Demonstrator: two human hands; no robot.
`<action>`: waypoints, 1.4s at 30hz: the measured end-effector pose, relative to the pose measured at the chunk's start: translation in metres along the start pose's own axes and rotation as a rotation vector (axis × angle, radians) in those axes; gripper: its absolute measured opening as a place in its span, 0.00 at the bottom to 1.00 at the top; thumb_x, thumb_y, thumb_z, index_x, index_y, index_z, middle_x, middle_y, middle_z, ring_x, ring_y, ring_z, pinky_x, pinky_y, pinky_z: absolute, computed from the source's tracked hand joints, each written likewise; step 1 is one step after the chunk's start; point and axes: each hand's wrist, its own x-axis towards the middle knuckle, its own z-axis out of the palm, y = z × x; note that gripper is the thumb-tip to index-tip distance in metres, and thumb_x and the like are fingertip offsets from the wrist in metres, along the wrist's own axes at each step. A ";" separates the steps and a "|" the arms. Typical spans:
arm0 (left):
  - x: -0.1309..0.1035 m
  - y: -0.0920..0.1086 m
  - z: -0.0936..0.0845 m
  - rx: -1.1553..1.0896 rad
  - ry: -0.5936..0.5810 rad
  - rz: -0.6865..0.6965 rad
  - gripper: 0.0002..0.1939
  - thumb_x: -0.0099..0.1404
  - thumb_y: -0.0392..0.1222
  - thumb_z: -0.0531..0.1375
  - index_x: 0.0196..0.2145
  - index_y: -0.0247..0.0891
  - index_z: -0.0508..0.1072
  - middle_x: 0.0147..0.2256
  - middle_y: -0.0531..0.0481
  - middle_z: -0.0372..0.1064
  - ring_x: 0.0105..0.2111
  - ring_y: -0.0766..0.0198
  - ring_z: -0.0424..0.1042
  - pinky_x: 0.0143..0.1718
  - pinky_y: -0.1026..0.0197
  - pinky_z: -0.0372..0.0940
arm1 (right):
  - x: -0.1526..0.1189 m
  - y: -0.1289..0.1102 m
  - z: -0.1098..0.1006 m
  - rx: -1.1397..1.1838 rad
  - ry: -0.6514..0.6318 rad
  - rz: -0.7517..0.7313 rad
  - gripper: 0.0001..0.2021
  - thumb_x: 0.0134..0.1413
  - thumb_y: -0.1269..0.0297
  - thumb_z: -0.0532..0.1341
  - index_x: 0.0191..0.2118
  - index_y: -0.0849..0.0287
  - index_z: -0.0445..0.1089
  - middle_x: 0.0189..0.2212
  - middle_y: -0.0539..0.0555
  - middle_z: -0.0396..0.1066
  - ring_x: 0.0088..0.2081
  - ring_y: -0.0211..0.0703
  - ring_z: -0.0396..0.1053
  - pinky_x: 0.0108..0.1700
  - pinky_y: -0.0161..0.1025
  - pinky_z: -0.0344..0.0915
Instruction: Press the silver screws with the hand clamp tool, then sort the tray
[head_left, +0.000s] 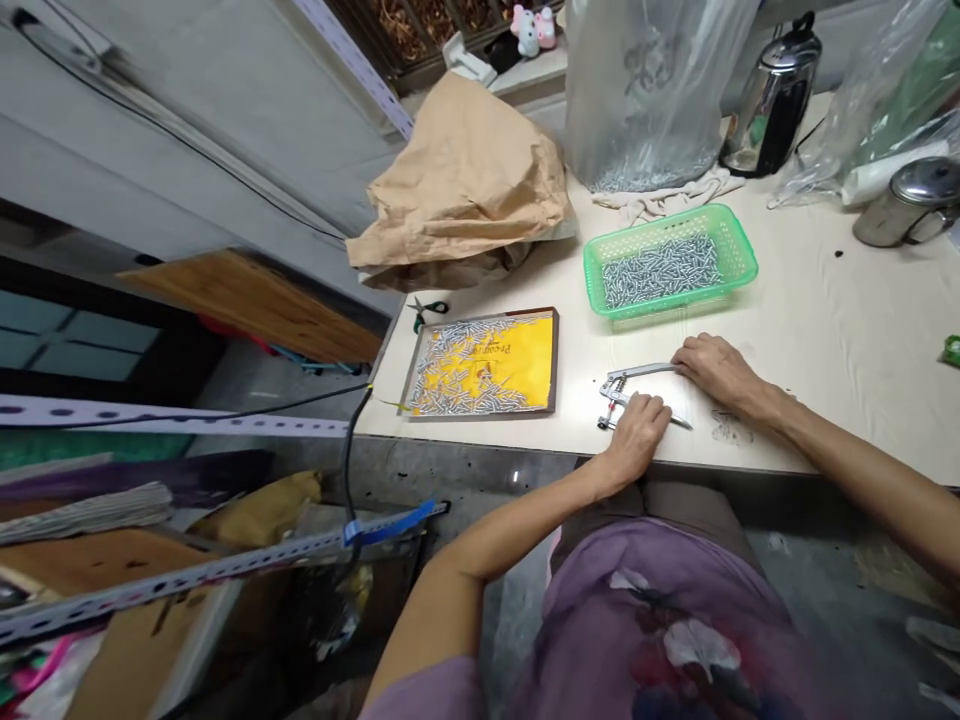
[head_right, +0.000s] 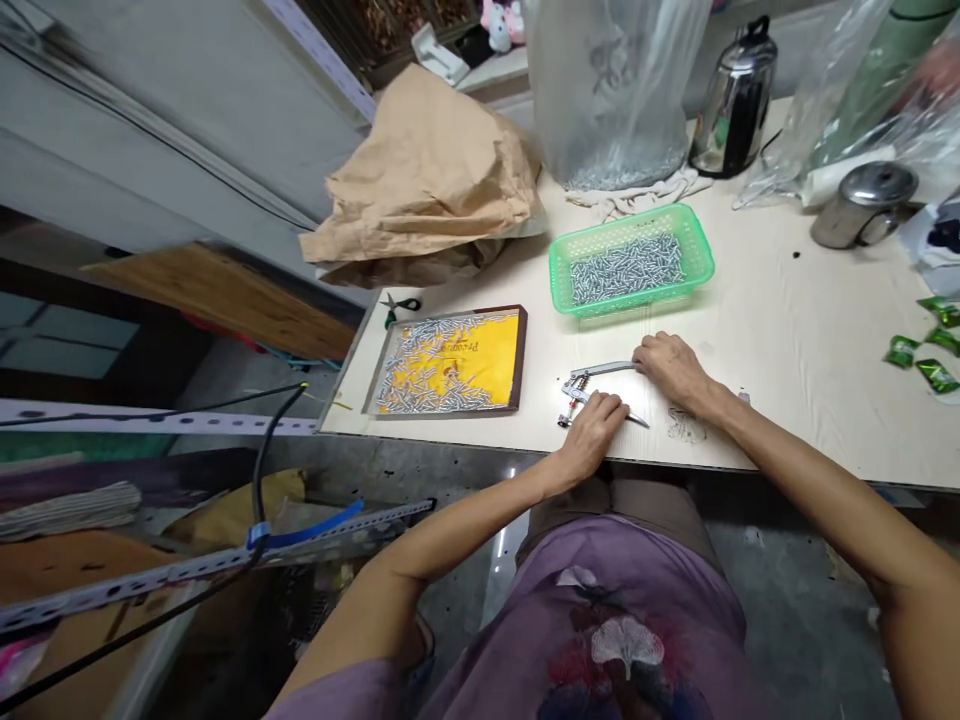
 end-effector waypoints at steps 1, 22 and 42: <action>0.000 0.001 0.001 0.009 -0.011 0.005 0.14 0.72 0.33 0.45 0.45 0.35 0.69 0.45 0.40 0.68 0.47 0.56 0.67 0.55 0.48 0.62 | 0.004 0.000 0.000 -0.028 0.014 0.023 0.11 0.62 0.68 0.55 0.38 0.61 0.75 0.34 0.59 0.72 0.38 0.49 0.65 0.39 0.42 0.57; -0.097 -0.155 -0.077 0.176 0.290 -0.749 0.11 0.69 0.39 0.55 0.36 0.37 0.78 0.37 0.42 0.72 0.40 0.56 0.66 0.43 0.54 0.64 | 0.048 -0.083 0.008 0.438 0.214 -0.448 0.12 0.66 0.67 0.48 0.39 0.59 0.69 0.34 0.57 0.72 0.36 0.44 0.68 0.38 0.41 0.65; -0.028 -0.069 -0.055 -1.007 -0.011 -0.935 0.12 0.53 0.46 0.65 0.28 0.32 0.78 0.19 0.55 0.66 0.16 0.74 0.56 0.16 0.69 0.52 | -0.043 -0.075 0.013 -0.034 -0.068 0.046 0.08 0.61 0.73 0.52 0.35 0.58 0.67 0.32 0.53 0.66 0.31 0.43 0.63 0.30 0.40 0.54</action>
